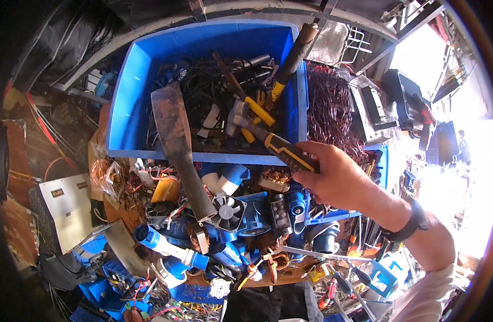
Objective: The person works at a cluttered workbench, manipulating a bundle of wires and connectors. They use a pair of pliers to strip insulation from the wire ends and then use a screwdriver to adjust a green terminal block. The person also briefly handles a yellow brush and a metal file before returning to the wiring task.
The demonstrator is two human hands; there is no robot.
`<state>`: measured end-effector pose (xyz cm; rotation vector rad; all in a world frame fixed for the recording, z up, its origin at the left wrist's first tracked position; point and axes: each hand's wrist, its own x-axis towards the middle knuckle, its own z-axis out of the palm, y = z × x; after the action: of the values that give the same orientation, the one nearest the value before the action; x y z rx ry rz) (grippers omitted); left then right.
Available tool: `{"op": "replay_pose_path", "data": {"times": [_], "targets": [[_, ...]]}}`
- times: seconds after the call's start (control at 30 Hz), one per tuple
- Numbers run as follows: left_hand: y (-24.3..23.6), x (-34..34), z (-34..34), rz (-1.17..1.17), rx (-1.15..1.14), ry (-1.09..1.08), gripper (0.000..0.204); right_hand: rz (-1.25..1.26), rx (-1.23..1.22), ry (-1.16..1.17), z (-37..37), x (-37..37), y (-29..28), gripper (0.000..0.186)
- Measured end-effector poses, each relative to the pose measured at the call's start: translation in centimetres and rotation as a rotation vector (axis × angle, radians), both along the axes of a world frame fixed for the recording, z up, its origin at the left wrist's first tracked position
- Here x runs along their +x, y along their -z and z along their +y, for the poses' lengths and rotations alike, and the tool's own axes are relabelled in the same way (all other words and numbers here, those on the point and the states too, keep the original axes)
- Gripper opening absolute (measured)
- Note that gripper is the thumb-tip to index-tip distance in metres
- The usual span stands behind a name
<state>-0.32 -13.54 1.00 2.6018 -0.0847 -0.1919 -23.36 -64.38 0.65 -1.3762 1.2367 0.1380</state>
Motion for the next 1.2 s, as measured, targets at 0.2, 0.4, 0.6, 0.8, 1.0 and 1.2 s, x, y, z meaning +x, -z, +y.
{"op": "replay_pose_path", "data": {"times": [0.2, 0.4, 0.6, 0.8, 1.0, 1.2], "targets": [[0.5, 0.4, 1.3, -0.089, 0.13, 0.215, 0.026, 0.064, -0.179, -0.184, -0.6, 0.1, 0.6, 0.043], [1.0, 0.6, 2.0, -0.174, 0.199, 0.26, 0.032, 0.054, -0.365, -0.364, -1.5, 0.0, 0.7, 0.043], [1.7, 1.5, 2.2, -0.211, 0.241, 0.365, 0.031, 0.128, -0.351, -0.371, -1.7, -0.1, 0.6, 0.045], [1.3, 0.8, 1.3, -0.14, 0.222, 0.246, 0.029, 0.165, -0.51, -0.362, -1.2, 0.3, 1.3, 0.041], [1.8, 1.1, 1.9, -0.163, 0.298, 0.29, 0.026, 0.204, -0.599, -0.372, -1.4, 0.8, 1.9, 0.036], [2.8, 0.7, 2.9, -0.245, 0.254, 0.314, 0.025, 0.19, -0.742, -0.392, -1.4, 0.4, 2.9, 0.041]]}}
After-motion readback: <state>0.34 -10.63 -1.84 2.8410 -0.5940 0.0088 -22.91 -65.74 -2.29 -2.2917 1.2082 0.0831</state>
